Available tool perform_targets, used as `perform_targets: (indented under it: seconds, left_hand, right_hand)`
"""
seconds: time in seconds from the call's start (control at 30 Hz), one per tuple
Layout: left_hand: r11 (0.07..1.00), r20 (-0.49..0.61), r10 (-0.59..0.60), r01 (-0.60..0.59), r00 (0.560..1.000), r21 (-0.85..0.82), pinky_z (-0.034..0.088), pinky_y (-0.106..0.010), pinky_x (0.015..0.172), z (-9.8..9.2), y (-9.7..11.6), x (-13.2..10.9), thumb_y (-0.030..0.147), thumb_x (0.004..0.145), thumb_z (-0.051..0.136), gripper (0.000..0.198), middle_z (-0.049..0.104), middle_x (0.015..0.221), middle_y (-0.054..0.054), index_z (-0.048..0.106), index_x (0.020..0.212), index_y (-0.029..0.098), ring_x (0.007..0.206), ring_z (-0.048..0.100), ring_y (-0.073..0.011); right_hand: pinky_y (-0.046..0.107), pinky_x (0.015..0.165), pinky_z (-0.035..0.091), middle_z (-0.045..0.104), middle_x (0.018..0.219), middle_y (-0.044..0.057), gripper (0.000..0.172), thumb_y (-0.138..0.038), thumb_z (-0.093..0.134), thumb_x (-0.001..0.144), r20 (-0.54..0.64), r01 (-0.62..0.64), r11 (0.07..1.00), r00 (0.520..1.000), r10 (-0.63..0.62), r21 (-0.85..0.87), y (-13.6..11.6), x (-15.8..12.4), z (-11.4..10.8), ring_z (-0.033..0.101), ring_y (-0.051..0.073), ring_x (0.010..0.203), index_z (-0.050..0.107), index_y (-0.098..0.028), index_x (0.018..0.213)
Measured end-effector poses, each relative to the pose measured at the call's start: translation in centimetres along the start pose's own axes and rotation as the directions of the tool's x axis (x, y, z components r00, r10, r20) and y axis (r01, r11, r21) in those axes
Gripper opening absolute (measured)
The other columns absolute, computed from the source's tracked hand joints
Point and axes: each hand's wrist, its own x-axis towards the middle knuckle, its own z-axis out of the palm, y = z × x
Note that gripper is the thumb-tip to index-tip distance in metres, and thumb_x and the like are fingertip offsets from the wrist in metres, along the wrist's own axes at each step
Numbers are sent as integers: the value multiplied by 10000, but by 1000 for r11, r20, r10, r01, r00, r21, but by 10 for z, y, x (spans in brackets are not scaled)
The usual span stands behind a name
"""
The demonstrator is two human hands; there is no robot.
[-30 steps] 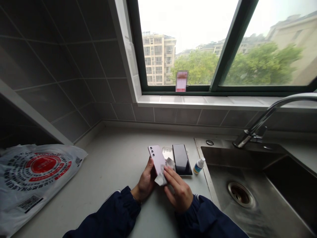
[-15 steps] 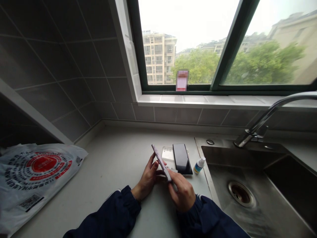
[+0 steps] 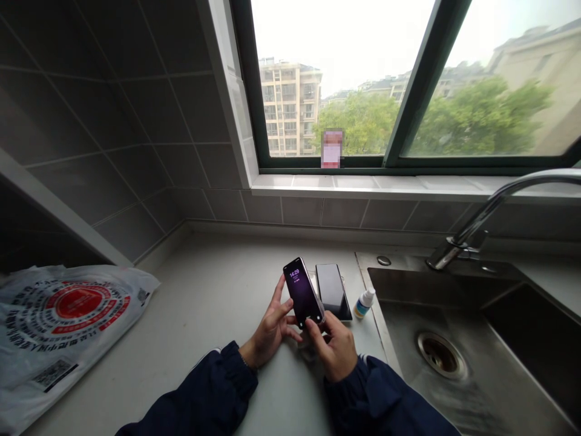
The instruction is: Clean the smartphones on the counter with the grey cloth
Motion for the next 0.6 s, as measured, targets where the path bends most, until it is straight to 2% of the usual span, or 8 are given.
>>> perform_targets:
  seconds: [0.13,0.2,0.37,0.47,0.6]
  left_hand:
    - [1000,20,-4,4,1000,-4,529,-240,464,1,0,-1,374,920,536,824,673,920,-55,-28,1516,433,598,654,-153]
    - [1000,21,13,-13,1000,-21,485,-210,427,4,0,-2,369,930,511,782,663,872,-43,4,1524,417,528,610,-124]
    - [998,34,26,-24,999,-57,383,-184,365,8,0,-1,378,927,494,747,663,886,-57,66,1539,365,446,535,-89]
    - [999,22,27,-26,999,-44,388,-186,365,8,1,-1,375,923,498,746,669,887,-60,77,1540,360,454,539,-94]
    - [1000,-3,13,-13,1000,-25,427,-204,388,8,3,-1,368,911,517,756,676,1023,-90,93,1536,379,497,567,-104]
  right_hand:
    - [231,527,452,635,706,45,362,-485,529,926,36,2,1000,999,-3,21,-2,-3,4,575,152,584,661,-178,786]
    - [242,557,459,653,714,46,370,-493,530,923,60,5,999,998,-7,46,-5,-4,6,583,158,591,688,-183,798]
    - [262,661,508,708,729,45,410,-530,526,920,112,-26,991,994,11,131,-11,-6,8,657,182,656,722,-204,767]
    - [265,659,516,727,738,47,423,-541,526,920,139,-76,981,989,52,179,-13,-6,8,681,193,666,729,-201,771]
    - [268,659,523,734,734,49,498,-578,454,947,166,-147,957,980,107,251,-12,-6,9,699,202,675,733,-189,808]
